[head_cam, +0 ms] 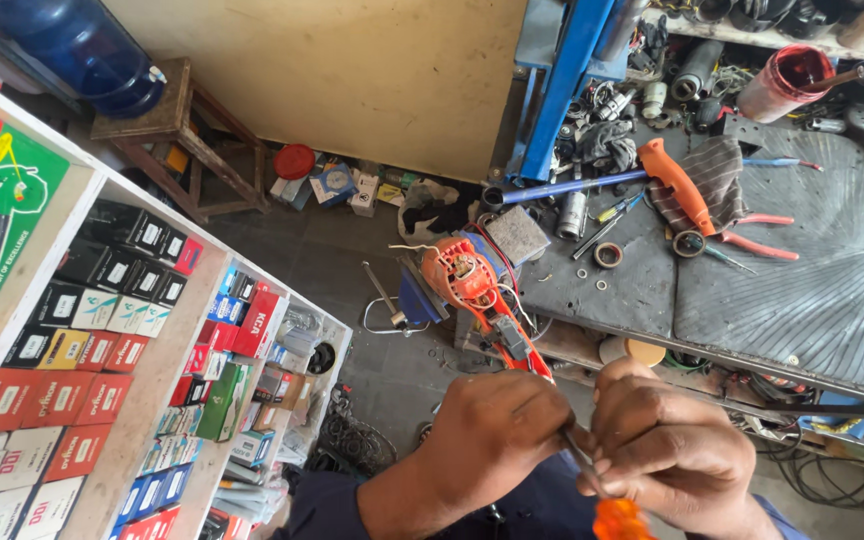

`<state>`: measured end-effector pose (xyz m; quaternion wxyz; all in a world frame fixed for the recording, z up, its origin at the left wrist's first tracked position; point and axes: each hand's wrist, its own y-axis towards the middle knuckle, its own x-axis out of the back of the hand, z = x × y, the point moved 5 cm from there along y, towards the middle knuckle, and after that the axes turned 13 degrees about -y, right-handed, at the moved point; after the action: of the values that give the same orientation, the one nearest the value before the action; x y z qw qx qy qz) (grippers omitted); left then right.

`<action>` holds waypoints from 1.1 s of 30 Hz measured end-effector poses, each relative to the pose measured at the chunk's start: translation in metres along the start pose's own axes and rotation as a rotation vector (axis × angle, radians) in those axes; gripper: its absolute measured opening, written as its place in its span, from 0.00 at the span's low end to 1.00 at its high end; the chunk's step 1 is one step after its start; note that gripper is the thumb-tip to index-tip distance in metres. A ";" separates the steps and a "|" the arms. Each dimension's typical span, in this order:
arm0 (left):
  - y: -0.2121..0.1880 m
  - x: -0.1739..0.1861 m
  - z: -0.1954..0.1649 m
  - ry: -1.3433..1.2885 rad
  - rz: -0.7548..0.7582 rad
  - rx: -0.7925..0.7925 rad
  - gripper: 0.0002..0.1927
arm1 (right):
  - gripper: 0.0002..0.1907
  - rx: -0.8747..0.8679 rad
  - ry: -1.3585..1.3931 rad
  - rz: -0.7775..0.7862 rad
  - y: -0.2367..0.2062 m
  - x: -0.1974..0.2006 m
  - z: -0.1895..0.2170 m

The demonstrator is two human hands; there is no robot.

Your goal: The person uses a screwdriver to adjust wires on a small orange electrical component clamped in a vise. They then select a metal rod from the workbench and grind it with a handheld angle grinder, producing sparks.

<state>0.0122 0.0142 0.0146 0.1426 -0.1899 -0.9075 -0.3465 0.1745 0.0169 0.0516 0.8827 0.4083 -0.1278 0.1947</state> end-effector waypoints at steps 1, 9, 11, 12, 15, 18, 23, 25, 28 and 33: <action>0.000 -0.002 0.001 0.016 -0.016 0.015 0.11 | 0.08 0.027 -0.057 -0.003 -0.002 -0.001 0.000; 0.002 -0.011 0.008 0.032 0.016 0.051 0.07 | 0.11 0.088 -0.187 -0.013 -0.006 -0.014 0.006; 0.003 -0.011 0.009 0.044 0.029 0.072 0.07 | 0.12 0.078 -0.206 -0.047 -0.004 -0.011 0.006; 0.004 -0.010 0.009 0.053 0.018 0.076 0.07 | 0.12 0.079 -0.218 -0.045 -0.003 -0.011 0.007; 0.004 -0.008 0.011 0.065 -0.016 0.092 0.07 | 0.12 0.065 -0.220 -0.046 -0.001 -0.013 0.008; 0.003 -0.008 0.013 0.059 -0.019 0.106 0.07 | 0.14 0.053 -0.188 -0.051 0.003 -0.017 0.011; 0.005 -0.014 0.018 0.085 0.026 0.151 0.07 | 0.13 0.081 -0.190 -0.020 0.007 -0.017 0.014; 0.006 -0.013 0.017 0.063 0.011 0.138 0.07 | 0.13 0.068 -0.218 -0.025 0.005 -0.015 0.012; 0.007 -0.012 0.016 0.072 -0.005 0.105 0.08 | 0.11 0.052 -0.208 -0.029 -0.001 -0.014 0.008; -0.003 -0.003 0.012 0.160 -0.131 -0.007 0.20 | 0.08 0.001 -0.171 -0.131 -0.014 -0.010 0.005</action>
<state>0.0121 0.0195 0.0024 0.1912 -0.1025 -0.9023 -0.3725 0.1717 0.0023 0.0415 0.8792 0.4313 -0.1755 0.1011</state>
